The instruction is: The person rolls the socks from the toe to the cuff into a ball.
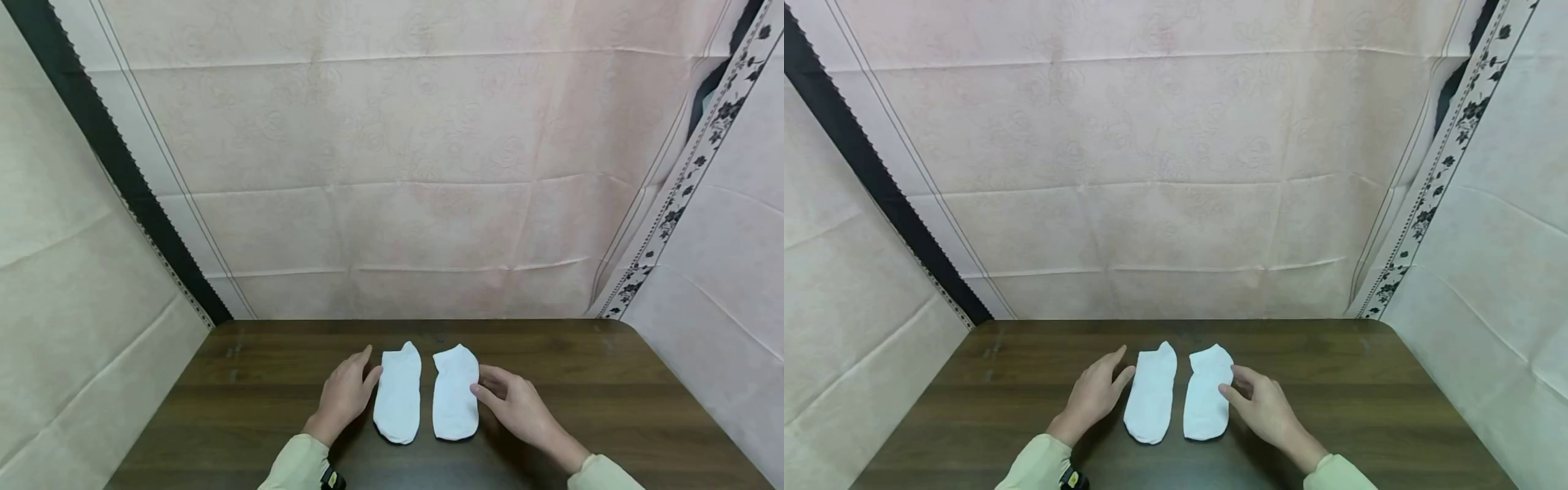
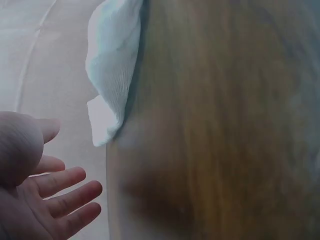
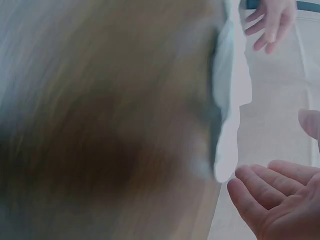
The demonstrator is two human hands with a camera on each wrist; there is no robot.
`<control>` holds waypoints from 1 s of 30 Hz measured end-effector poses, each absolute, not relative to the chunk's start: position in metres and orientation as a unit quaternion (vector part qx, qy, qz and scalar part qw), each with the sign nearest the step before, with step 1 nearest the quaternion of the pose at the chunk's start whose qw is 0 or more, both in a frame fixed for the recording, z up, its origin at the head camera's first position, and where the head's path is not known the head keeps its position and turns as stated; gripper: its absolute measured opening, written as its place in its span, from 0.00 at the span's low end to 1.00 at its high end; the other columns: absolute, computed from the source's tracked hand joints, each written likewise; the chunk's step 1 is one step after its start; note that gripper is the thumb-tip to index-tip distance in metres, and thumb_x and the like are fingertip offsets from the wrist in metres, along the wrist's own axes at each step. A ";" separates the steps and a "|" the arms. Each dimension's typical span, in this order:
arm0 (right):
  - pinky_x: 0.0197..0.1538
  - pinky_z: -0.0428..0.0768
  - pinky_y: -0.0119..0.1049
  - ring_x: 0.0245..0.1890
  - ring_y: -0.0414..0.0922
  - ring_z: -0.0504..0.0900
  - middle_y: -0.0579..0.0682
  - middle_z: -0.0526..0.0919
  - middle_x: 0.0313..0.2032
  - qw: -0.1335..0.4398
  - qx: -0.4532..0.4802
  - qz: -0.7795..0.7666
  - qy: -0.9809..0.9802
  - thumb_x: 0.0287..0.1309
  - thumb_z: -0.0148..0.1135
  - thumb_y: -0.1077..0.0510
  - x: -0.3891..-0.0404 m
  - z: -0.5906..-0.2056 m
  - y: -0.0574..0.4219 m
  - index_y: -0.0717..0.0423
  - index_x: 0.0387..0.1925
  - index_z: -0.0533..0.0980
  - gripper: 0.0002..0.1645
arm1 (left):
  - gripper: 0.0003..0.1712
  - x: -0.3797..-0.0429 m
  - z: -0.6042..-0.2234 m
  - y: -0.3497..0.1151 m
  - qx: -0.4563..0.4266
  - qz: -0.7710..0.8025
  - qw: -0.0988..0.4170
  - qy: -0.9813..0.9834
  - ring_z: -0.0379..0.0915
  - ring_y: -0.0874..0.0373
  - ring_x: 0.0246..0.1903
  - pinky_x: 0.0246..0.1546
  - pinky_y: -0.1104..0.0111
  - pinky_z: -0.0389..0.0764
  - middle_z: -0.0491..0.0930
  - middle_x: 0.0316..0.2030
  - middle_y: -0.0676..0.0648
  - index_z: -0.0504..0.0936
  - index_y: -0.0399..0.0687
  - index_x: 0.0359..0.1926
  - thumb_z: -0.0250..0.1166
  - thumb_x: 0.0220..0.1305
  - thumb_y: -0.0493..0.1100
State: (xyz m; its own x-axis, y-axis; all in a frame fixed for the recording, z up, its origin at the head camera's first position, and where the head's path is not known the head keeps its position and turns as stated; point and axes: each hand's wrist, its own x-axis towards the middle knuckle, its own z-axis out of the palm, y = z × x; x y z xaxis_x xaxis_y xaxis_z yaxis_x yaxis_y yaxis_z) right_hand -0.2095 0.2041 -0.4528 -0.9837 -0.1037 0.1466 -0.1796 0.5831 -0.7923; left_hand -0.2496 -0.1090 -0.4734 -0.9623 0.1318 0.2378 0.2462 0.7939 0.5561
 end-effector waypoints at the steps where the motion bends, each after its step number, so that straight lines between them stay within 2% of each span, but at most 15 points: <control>1: 0.52 0.81 0.45 0.53 0.53 0.83 0.59 0.82 0.55 0.043 0.078 0.461 -0.883 0.64 0.68 0.48 -0.209 -0.452 0.202 0.62 0.61 0.77 0.30 | 0.32 -0.250 -0.474 -0.108 -0.097 -0.311 0.091 -0.941 0.71 0.40 0.62 0.56 0.46 0.74 0.73 0.64 0.38 0.69 0.41 0.71 0.60 0.74 0.52; 6: 0.51 0.81 0.40 0.50 0.49 0.85 0.59 0.84 0.51 0.042 0.075 0.500 -0.861 0.63 0.69 0.50 -0.207 -0.451 0.195 0.65 0.58 0.78 0.28 | 0.31 -0.253 -0.476 -0.105 -0.088 -0.322 0.087 -0.939 0.71 0.40 0.62 0.57 0.46 0.74 0.74 0.63 0.37 0.70 0.40 0.70 0.62 0.73 0.51; 14: 0.36 0.85 0.40 0.46 0.53 0.85 0.63 0.83 0.50 -0.013 0.084 0.572 -0.816 0.64 0.68 0.55 -0.205 -0.454 0.184 0.74 0.60 0.73 0.31 | 0.30 -0.256 -0.475 -0.102 -0.087 -0.338 0.088 -0.933 0.73 0.39 0.59 0.54 0.47 0.76 0.77 0.59 0.35 0.72 0.36 0.68 0.64 0.72 0.47; 21: 0.33 0.85 0.40 0.43 0.57 0.85 0.66 0.82 0.49 -0.042 0.115 0.592 -0.797 0.64 0.68 0.56 -0.201 -0.455 0.169 0.77 0.59 0.71 0.32 | 0.31 -0.258 -0.475 -0.096 -0.077 -0.366 0.072 -0.925 0.75 0.40 0.56 0.52 0.48 0.78 0.80 0.56 0.38 0.72 0.35 0.68 0.65 0.71 0.47; 30: 0.34 0.86 0.44 0.41 0.57 0.86 0.63 0.82 0.47 -0.073 0.122 0.619 -0.772 0.65 0.67 0.59 -0.199 -0.458 0.154 0.77 0.59 0.70 0.31 | 0.30 -0.262 -0.475 -0.090 -0.062 -0.374 0.064 -0.923 0.75 0.41 0.56 0.51 0.50 0.78 0.80 0.54 0.38 0.73 0.34 0.67 0.65 0.70 0.46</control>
State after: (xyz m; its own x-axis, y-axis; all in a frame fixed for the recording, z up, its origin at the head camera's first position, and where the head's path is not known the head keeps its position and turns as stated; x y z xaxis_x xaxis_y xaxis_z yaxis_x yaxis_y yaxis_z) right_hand -0.1988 0.1544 -0.4582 -0.9593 -0.2799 0.0382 -0.0984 0.2042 -0.9740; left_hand -0.2622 -0.0899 -0.4748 -0.9841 0.0668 0.1648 0.1627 0.7120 0.6831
